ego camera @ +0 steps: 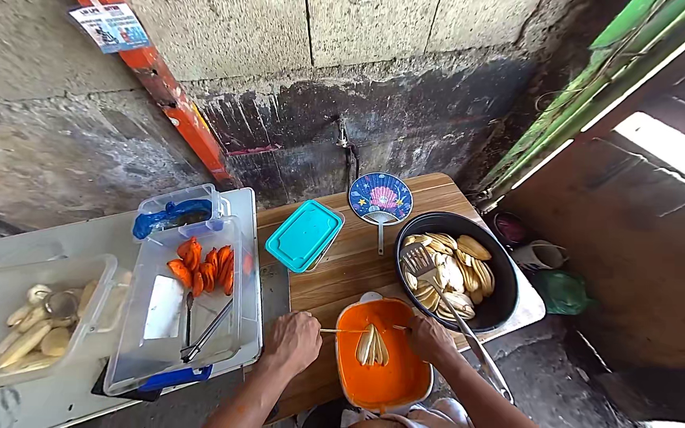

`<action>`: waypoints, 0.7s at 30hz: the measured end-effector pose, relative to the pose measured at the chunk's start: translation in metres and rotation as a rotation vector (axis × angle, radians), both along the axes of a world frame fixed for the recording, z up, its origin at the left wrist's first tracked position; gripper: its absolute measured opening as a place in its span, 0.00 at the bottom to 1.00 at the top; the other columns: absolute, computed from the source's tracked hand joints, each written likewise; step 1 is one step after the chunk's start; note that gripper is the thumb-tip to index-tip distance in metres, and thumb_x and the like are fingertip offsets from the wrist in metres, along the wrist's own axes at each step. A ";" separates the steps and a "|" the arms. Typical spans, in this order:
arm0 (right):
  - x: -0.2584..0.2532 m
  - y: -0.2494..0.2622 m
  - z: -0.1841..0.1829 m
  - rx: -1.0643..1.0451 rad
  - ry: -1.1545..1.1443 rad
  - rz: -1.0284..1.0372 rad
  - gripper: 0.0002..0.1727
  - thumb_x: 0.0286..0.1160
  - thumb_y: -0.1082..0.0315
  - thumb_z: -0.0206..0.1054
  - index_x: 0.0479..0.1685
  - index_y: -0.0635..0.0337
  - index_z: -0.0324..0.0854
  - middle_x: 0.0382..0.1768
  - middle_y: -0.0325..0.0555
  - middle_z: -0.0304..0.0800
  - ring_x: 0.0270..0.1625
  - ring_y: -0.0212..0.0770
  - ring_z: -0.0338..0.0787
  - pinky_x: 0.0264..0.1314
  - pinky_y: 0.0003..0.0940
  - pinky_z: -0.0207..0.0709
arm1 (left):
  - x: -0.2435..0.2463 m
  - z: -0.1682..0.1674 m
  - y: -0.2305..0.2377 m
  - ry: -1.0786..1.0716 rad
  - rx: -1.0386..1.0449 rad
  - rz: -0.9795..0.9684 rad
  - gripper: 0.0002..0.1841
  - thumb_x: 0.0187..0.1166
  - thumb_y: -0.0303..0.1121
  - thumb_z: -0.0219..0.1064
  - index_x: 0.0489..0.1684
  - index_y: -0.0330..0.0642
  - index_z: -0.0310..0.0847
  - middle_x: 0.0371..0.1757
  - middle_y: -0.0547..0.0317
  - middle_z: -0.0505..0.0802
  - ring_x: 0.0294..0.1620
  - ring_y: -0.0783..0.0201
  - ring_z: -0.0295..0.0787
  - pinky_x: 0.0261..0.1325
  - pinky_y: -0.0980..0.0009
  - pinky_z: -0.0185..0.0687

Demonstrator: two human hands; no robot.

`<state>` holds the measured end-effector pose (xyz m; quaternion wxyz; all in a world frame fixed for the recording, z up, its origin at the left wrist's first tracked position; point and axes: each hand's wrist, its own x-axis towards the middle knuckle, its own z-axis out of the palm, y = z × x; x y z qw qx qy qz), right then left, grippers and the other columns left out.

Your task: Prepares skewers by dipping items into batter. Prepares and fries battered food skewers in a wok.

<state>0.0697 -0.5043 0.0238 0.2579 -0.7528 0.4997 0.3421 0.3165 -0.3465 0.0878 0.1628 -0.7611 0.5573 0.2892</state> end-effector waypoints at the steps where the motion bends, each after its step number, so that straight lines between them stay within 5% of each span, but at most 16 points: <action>1: -0.001 -0.001 -0.001 0.017 -0.017 0.012 0.23 0.88 0.51 0.54 0.63 0.55 0.86 0.66 0.58 0.89 0.73 0.58 0.87 0.71 0.64 0.78 | -0.001 0.000 0.000 0.006 0.003 -0.002 0.21 0.86 0.44 0.51 0.47 0.44 0.91 0.55 0.49 0.94 0.62 0.48 0.90 0.59 0.47 0.84; 16: -0.003 0.001 0.008 0.014 -0.138 0.189 0.22 0.92 0.51 0.50 0.58 0.50 0.88 0.57 0.53 0.94 0.67 0.55 0.90 0.71 0.60 0.79 | -0.042 -0.034 0.014 0.042 -0.023 0.079 0.23 0.90 0.44 0.47 0.55 0.46 0.91 0.58 0.49 0.92 0.66 0.49 0.88 0.61 0.49 0.83; 21: 0.000 0.009 0.039 -0.160 0.059 0.009 0.22 0.93 0.55 0.46 0.66 0.51 0.84 0.62 0.54 0.92 0.69 0.56 0.90 0.71 0.58 0.79 | -0.043 -0.023 0.010 -0.003 0.022 0.198 0.22 0.89 0.43 0.48 0.54 0.46 0.90 0.60 0.51 0.92 0.66 0.51 0.89 0.61 0.51 0.84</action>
